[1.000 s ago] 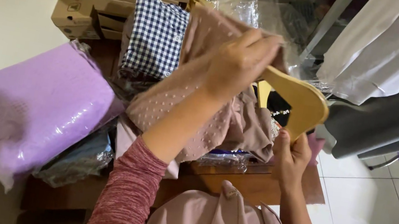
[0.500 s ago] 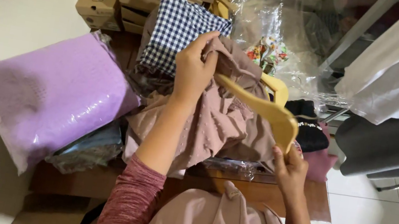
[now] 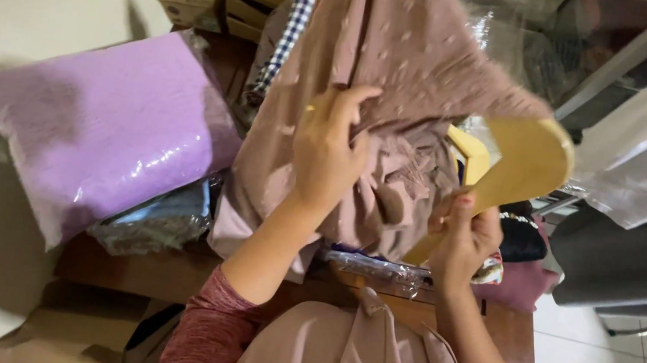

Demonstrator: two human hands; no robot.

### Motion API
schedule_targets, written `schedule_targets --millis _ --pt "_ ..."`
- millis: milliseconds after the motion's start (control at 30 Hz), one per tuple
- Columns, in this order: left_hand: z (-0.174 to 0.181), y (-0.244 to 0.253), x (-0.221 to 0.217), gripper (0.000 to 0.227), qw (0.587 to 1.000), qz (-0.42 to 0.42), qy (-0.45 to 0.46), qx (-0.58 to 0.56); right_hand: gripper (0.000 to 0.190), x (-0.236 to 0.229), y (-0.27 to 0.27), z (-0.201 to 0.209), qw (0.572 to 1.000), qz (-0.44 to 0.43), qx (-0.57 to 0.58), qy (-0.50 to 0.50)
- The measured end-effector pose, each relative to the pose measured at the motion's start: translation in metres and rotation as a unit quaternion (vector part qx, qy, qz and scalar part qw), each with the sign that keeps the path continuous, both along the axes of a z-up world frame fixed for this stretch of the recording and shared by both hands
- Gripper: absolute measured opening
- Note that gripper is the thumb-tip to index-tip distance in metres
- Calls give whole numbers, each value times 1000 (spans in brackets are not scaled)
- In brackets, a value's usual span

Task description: The person is putting clothes onto hangers and organizing them.

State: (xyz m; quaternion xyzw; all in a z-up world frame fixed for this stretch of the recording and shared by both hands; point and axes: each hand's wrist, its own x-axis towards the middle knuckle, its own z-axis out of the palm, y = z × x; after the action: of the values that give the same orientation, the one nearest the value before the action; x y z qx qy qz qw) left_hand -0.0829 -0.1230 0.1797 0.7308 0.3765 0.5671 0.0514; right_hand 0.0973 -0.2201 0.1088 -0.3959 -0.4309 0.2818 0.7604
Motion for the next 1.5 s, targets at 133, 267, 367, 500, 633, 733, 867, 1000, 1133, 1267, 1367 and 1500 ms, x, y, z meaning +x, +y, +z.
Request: schedule_targets --millis 133,267,367,500,633,733,867,1000,1133,1267,1367,1500 --pt "-4 -9 -31 55 997 43 -32 -64 22 -7 23 21 997 30 -8 69" --pt "-1 -19 -48 52 994 38 -75 -71 18 -22 37 33 973 149 -59 164" --pt "-23 -14 -54 35 997 62 -10 -55 15 -33 39 40 972 170 -97 131" --pt "-12 -17 -70 23 972 125 142 -143 16 -33 35 26 979 156 -87 98" --pt "-47 -25 -73 20 879 182 381 -222 8 -37 33 25 980 169 -80 71" --pt "-68 -47 -61 28 857 168 463 -154 6 -34 44 29 973 195 -87 88" --pt "-81 -69 -54 20 873 0 486 -51 9 -35 64 49 957 193 -160 144" --pt "-88 -87 -46 20 844 -74 531 -23 7 -39 94 18 946 226 -149 179" --pt "-80 -98 -45 10 830 -153 536 -18 4 -53 107 0 960 183 -160 137" --pt "-48 -100 -41 16 873 -239 424 -17 10 -73 105 -17 971 136 -172 98" --pt "-5 -78 -54 11 941 -281 185 -28 13 -75 100 -71 978 51 -37 -198" --pt "17 -36 -107 6 978 -93 184 -38 24 -77 83 -51 972 155 -89 -150"
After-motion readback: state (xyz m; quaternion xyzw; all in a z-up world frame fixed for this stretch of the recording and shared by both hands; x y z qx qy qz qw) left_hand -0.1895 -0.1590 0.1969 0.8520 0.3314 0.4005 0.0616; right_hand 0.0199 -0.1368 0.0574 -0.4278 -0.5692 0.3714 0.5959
